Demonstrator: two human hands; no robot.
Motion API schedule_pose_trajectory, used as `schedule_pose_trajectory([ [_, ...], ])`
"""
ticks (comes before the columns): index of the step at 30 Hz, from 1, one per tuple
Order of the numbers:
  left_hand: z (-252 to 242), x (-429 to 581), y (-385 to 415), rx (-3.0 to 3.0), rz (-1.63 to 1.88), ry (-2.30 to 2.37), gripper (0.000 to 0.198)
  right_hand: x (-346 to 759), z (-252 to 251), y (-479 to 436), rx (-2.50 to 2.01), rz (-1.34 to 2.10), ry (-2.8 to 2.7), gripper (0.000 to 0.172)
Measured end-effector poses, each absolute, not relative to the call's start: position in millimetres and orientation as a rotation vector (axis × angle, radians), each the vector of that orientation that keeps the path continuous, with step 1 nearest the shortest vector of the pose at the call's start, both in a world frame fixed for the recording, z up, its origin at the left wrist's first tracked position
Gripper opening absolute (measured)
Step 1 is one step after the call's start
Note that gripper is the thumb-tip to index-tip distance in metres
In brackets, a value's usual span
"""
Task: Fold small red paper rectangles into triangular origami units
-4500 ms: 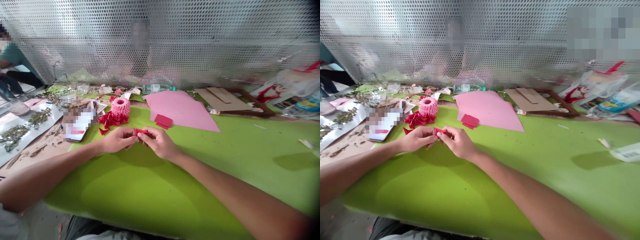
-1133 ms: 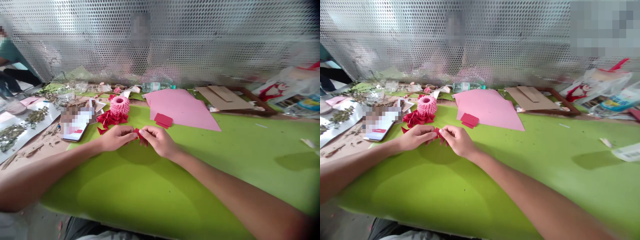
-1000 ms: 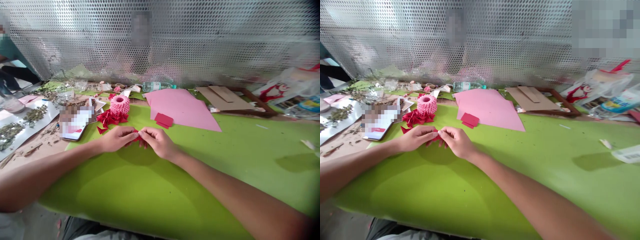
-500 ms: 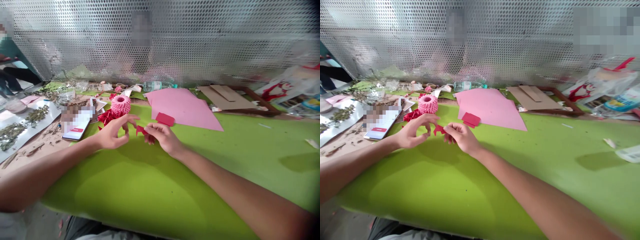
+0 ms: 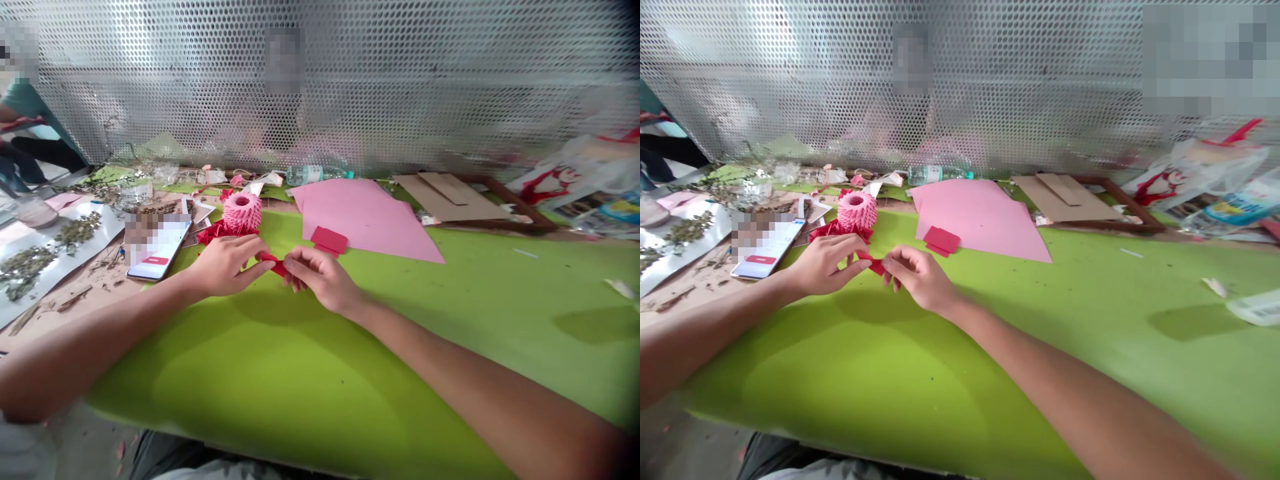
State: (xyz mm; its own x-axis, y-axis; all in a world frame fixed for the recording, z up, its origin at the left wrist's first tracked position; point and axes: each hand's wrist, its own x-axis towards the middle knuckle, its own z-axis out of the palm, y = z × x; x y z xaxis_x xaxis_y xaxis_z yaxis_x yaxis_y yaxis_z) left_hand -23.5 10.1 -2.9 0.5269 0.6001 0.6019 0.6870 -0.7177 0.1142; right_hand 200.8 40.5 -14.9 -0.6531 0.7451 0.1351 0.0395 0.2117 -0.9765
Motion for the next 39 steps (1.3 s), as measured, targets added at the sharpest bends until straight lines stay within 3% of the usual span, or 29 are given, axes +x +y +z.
schedule_pose_trajectory([
  [4,-3.1,-24.5,11.5,-2.808,-0.779,-1.131,0.031,202.6,-16.3,39.4,-0.744,1.376,-1.946,0.029],
  [18,-8.8,-25.3,12.3,-2.686,-1.059,-0.947,0.019,201.6,-13.3,36.0,-0.671,1.495,-1.843,0.029],
  [26,-9.8,-24.6,13.8,-2.963,-0.889,-1.114,0.035,200.7,-14.9,36.1,-0.672,1.504,-1.833,0.028],
  [32,-8.2,-20.6,11.3,-3.04,-1.055,-1.128,0.035,201.6,-8.8,28.9,-0.784,0.989,-2.061,0.028],
  [39,-8.6,-20.9,10.7,-2.994,-1.305,-1.312,0.04,200.4,-14.9,32.2,-0.593,1.52,-1.783,0.031],
])
